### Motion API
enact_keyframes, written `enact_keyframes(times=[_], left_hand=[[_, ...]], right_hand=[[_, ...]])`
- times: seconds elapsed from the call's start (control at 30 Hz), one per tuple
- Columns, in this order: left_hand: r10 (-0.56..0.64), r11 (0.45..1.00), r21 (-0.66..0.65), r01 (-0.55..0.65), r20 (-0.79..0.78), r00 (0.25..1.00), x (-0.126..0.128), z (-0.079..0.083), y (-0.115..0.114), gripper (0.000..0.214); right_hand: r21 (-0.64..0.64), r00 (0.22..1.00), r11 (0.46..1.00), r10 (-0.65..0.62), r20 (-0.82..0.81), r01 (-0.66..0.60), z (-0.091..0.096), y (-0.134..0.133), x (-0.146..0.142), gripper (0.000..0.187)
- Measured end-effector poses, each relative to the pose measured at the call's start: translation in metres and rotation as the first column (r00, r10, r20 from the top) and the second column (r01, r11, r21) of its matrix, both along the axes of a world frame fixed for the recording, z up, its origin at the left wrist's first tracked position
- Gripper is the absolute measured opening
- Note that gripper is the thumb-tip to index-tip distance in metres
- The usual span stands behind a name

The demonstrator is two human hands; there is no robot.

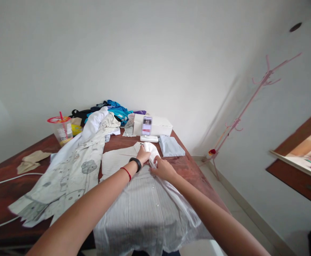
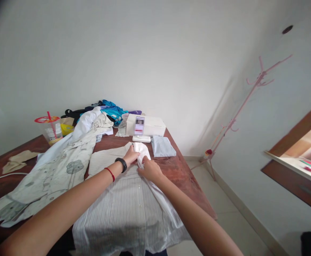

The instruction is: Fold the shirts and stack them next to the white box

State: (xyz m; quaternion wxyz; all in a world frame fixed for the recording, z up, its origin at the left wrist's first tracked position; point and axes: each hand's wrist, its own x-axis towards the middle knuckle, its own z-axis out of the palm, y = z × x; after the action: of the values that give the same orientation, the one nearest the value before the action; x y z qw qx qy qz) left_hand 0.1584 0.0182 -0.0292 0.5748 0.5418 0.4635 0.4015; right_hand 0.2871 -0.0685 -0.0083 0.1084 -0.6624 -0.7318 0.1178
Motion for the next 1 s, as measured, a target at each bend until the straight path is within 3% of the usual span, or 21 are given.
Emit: enact_keyframes(times=[0.1, 0.23, 0.37, 0.5, 0.6, 0.63, 0.7, 0.8, 0.9, 1.0], left_hand=[[0.077, 0.996, -0.033, -0.077, -0.005, 0.997, -0.01, -0.011, 0.001, 0.072], [0.031, 0.996, -0.085, -0.025, 0.064, 0.997, -0.019, -0.02, 0.0, 0.066], [-0.006, 0.995, -0.1, 0.019, 0.126, 0.992, -0.023, -0.022, 0.0, 0.059], [-0.014, 0.993, -0.113, 0.031, 0.142, 0.99, -0.025, -0.02, -0.001, 0.055], [-0.015, 0.993, -0.115, 0.031, 0.135, 0.991, -0.025, -0.017, -0.003, 0.051], [-0.012, 0.993, -0.114, 0.027, 0.129, 0.992, -0.025, -0.016, -0.003, 0.049], [-0.003, 0.994, -0.107, 0.015, 0.108, 0.994, -0.025, -0.014, -0.005, 0.047], [0.013, 0.997, -0.081, -0.009, 0.051, 0.999, -0.024, -0.012, -0.007, 0.049], [0.04, 0.999, -0.012, -0.041, -0.041, 0.998, -0.022, -0.007, -0.012, 0.069], [0.116, 0.988, 0.114, -0.101, -0.141, 0.983, -0.02, 0.001, -0.025, 0.101]], right_hand=[[-0.098, 0.998, 0.994, 0.058, 0.021, -0.056, -0.001, -0.02, 0.016, 0.044], [-0.255, 0.987, 0.953, 0.161, -0.021, -0.161, 0.005, -0.065, 0.053, 0.047], [-0.328, 0.969, 0.912, 0.234, -0.08, -0.247, 0.018, -0.121, 0.082, 0.035], [-0.339, 0.952, 0.889, 0.29, -0.099, -0.306, 0.024, -0.17, 0.077, 0.019], [-0.338, 0.958, 0.901, 0.288, -0.005, -0.272, 0.006, -0.195, 0.05, 0.019], [-0.355, 0.961, 0.906, 0.269, 0.059, -0.231, -0.005, -0.2, 0.04, 0.023], [-0.485, 0.939, 0.844, 0.323, 0.121, -0.228, -0.027, -0.204, 0.021, 0.026], [-0.525, 0.919, 0.789, 0.393, 0.032, -0.319, -0.046, -0.2, 0.005, 0.02], [-0.461, 0.917, 0.797, 0.384, -0.11, -0.389, -0.031, -0.19, 0.008, 0.022], [-0.238, 0.93, 0.913, 0.275, -0.244, -0.332, -0.002, -0.173, 0.019, 0.029]])
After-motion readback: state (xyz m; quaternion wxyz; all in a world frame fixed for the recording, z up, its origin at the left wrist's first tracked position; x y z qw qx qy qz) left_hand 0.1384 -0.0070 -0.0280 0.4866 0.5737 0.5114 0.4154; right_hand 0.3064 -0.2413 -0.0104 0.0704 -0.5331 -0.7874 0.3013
